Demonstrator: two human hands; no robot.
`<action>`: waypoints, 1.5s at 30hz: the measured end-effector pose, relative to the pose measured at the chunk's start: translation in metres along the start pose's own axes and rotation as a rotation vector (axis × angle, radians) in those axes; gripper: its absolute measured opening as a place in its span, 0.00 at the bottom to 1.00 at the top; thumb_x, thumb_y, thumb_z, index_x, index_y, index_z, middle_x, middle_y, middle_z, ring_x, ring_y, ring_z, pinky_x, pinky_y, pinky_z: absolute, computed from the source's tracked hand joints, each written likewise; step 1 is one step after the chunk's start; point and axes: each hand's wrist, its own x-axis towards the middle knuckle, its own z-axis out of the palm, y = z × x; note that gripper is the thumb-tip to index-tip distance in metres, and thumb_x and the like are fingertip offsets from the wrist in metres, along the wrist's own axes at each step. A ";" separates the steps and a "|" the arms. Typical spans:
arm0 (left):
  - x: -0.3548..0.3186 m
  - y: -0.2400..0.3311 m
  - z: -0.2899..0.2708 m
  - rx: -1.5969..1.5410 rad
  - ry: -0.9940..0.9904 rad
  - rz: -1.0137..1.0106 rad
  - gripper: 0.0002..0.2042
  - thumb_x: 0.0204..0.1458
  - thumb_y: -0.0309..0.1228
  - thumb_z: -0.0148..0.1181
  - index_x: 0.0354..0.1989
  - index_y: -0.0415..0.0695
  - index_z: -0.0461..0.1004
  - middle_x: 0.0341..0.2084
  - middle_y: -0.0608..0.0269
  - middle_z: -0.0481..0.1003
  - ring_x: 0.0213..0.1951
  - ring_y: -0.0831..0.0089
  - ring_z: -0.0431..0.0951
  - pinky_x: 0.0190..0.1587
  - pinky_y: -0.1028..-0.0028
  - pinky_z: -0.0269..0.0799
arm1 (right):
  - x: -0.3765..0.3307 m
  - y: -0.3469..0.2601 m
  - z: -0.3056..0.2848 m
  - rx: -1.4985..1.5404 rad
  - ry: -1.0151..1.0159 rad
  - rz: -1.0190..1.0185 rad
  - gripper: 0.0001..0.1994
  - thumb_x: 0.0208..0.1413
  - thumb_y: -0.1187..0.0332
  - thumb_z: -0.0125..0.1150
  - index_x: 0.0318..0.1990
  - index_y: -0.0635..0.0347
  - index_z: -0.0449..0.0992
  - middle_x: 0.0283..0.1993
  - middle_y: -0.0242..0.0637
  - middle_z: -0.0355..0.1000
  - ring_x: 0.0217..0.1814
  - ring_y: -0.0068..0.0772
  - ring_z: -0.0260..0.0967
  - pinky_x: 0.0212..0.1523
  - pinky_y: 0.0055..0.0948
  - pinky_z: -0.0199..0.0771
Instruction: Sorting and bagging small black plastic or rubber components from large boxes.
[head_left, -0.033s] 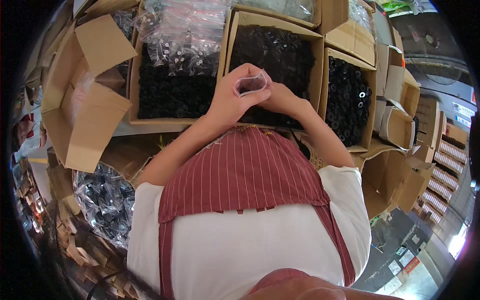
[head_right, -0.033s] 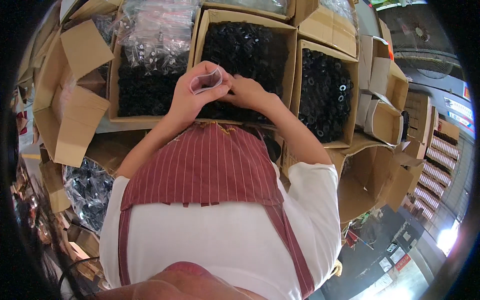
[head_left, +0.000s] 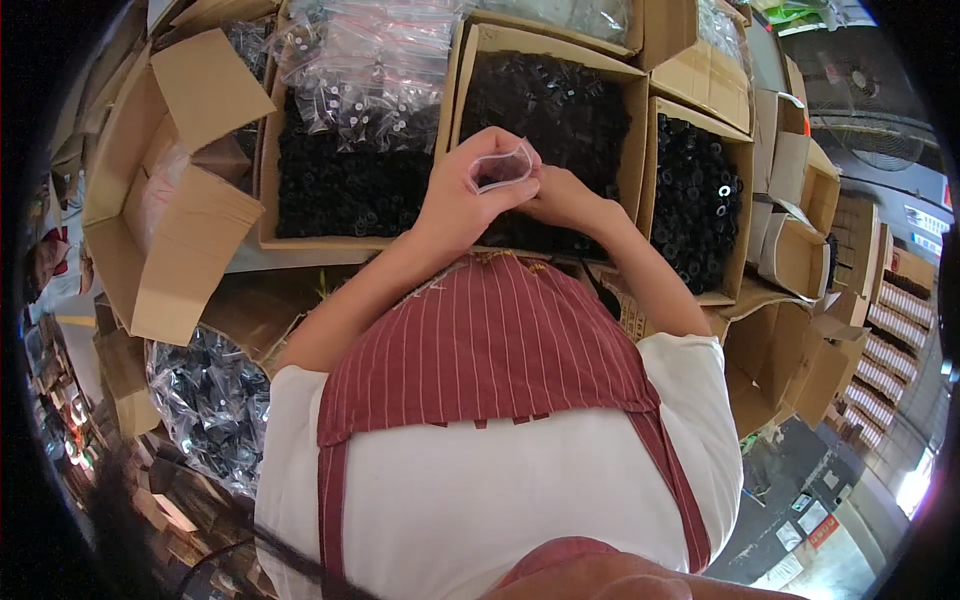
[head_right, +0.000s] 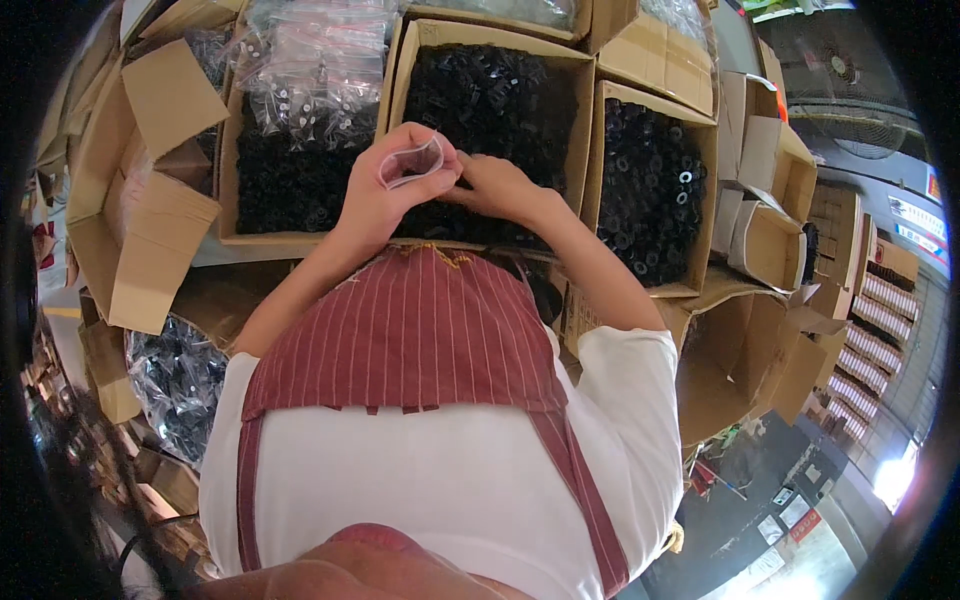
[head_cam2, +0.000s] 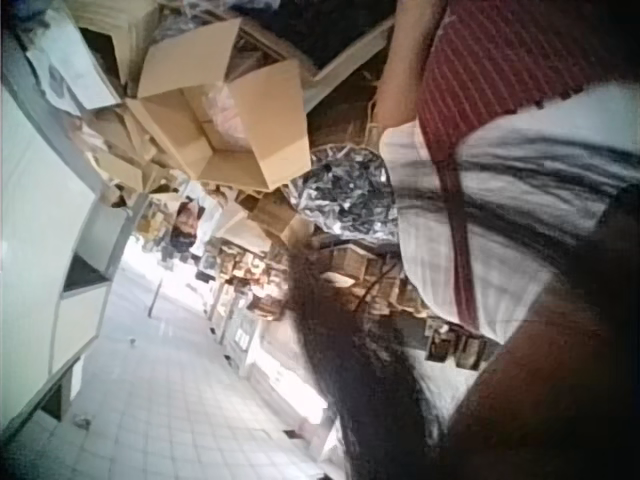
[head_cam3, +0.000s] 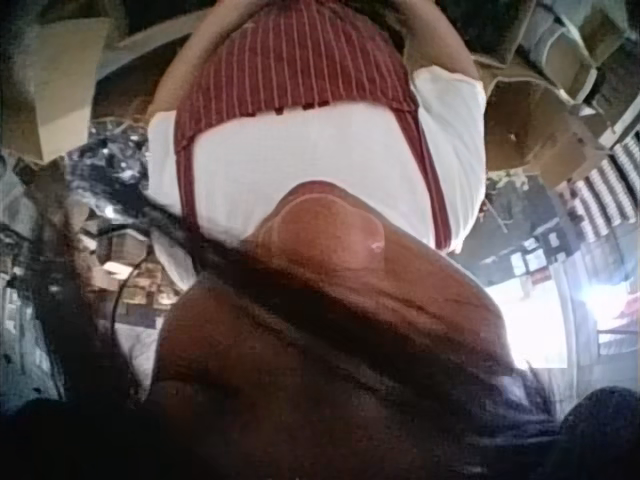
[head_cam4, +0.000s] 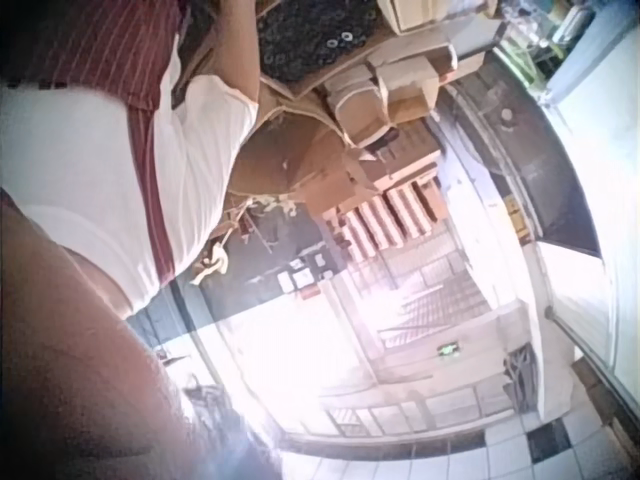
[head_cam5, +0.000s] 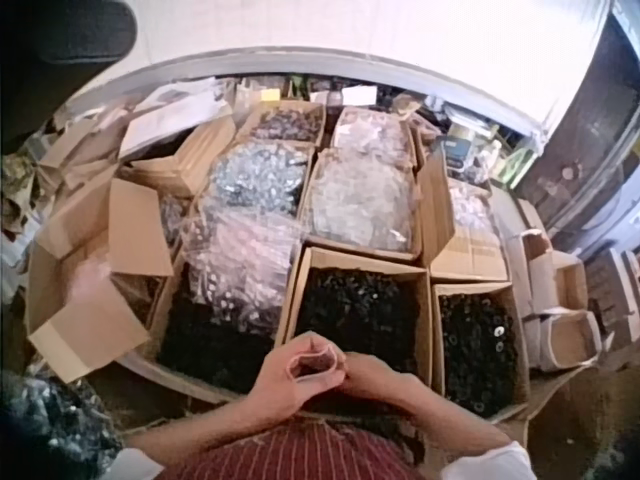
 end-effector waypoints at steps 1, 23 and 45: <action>0.000 -0.001 0.000 -0.032 0.017 -0.011 0.07 0.55 0.21 0.62 0.41 0.42 0.72 0.38 0.67 0.76 0.45 0.78 0.76 0.50 0.76 0.72 | -0.002 0.002 -0.002 0.013 0.038 -0.032 0.21 0.60 0.52 0.59 0.55 0.54 0.71 0.42 0.53 0.75 0.45 0.56 0.75 0.44 0.48 0.74; 0.002 -0.001 0.002 -0.177 0.182 -0.055 0.09 0.55 0.20 0.61 0.44 0.40 0.74 0.38 0.62 0.77 0.42 0.73 0.78 0.48 0.74 0.72 | -0.060 -0.039 -0.078 1.528 0.196 0.129 0.25 0.70 0.58 0.48 0.66 0.67 0.63 0.56 0.47 0.72 0.54 0.40 0.75 0.55 0.35 0.79; -0.003 -0.014 0.011 0.067 -0.058 -0.034 0.17 0.54 0.18 0.62 0.52 0.39 0.72 0.43 0.62 0.76 0.47 0.73 0.77 0.52 0.71 0.73 | -0.071 -0.111 -0.084 0.775 0.331 -0.235 0.19 0.57 0.81 0.59 0.56 0.62 0.75 0.48 0.33 0.75 0.35 0.17 0.71 0.29 0.17 0.71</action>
